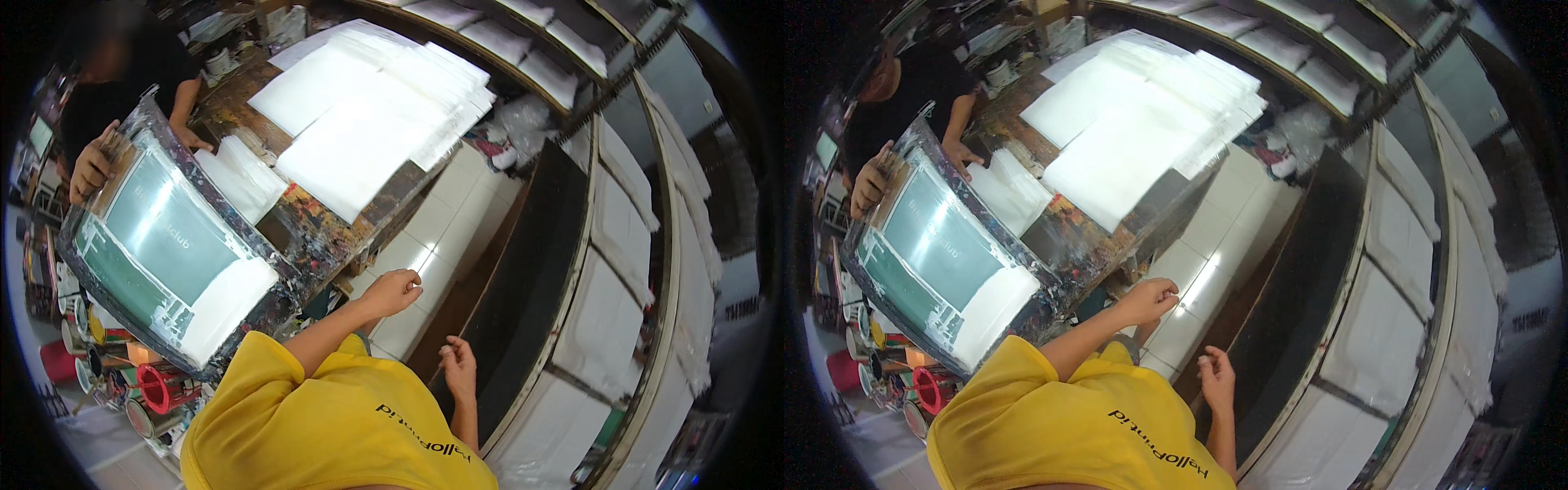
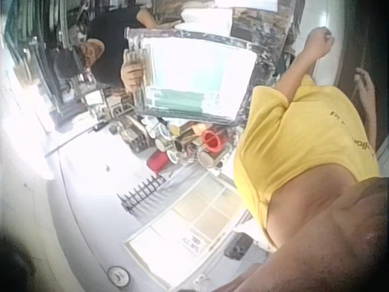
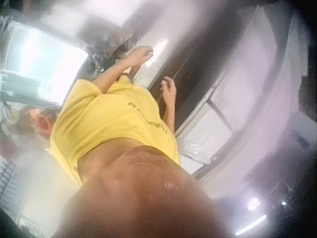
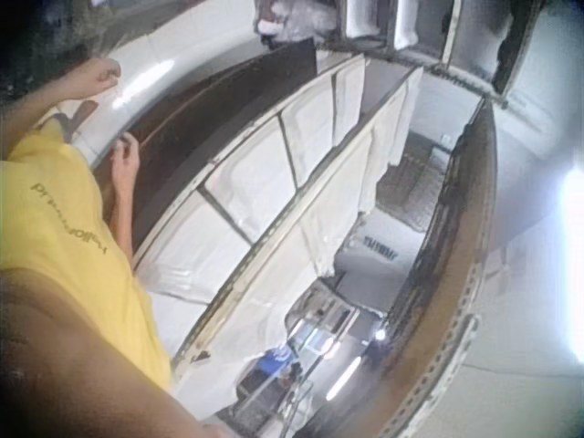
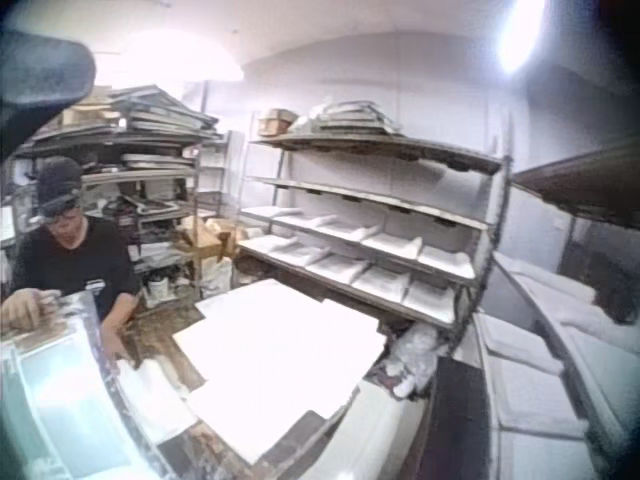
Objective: The person repeatedly picks up white paper sheets from a table and places them onto a metal shelving unit. The person moves between the table and the shelf, stacking the sheets in a pile.
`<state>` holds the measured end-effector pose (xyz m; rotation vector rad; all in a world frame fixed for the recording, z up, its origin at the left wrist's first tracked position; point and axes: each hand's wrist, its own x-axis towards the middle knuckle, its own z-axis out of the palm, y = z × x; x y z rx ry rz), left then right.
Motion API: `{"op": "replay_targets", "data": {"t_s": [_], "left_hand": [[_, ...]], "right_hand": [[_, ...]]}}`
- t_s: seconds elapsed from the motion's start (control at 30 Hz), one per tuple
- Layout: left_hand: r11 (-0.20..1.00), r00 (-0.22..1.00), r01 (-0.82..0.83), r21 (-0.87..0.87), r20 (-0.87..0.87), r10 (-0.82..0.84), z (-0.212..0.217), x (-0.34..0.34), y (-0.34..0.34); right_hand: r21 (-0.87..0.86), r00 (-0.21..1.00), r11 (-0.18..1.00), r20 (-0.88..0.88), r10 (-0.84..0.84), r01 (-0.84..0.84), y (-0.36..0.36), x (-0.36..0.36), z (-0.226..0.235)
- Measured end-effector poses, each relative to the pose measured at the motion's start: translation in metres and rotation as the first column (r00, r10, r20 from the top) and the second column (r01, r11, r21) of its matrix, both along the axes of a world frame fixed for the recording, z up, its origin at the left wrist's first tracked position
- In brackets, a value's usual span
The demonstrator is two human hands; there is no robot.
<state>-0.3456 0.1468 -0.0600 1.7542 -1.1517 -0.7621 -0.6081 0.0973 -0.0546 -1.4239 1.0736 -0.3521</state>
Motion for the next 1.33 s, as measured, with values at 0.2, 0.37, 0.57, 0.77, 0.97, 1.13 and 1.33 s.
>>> {"op": "replay_targets", "data": {"t_s": [0.2,0.37,0.57,0.77,0.97,1.13,1.33], "left_hand": [[0.996,0.996,-0.085,-0.036,0.029,0.087,0.0,0.046,-0.023],[0.996,0.996,-0.086,0.021,0.001,0.086,-0.008,0.058,-0.035],[0.994,0.994,-0.107,-0.018,-0.009,0.107,-0.003,0.066,-0.048],[0.99,0.99,-0.13,-0.059,0.037,0.133,0.004,0.079,-0.06],[0.987,0.988,-0.154,0.044,0.0,0.154,0.016,0.087,-0.063],[0.977,0.977,-0.21,0.045,-0.032,0.211,0.016,0.089,-0.068],[0.939,0.933,-0.342,-0.029,-0.128,0.336,0.036,0.097,-0.073]], "right_hand": [[0.096,0.997,0.994,-0.041,0.058,-0.053,-0.04,0.032,-0.025],[0.227,0.991,0.967,-0.089,-0.096,0.114,-0.061,0.029,-0.047],[0.287,0.983,0.943,-0.12,-0.139,0.168,-0.072,0.031,-0.072],[0.315,0.992,0.944,-0.104,-0.075,0.104,-0.088,0.046,-0.086],[0.311,0.994,0.947,-0.093,-0.053,0.08,-0.115,0.056,-0.084],[0.323,0.994,0.942,-0.073,-0.076,0.095,-0.14,0.053,-0.095],[0.328,0.998,0.943,-0.056,-0.035,0.052,-0.154,0.059,-0.102]]}}
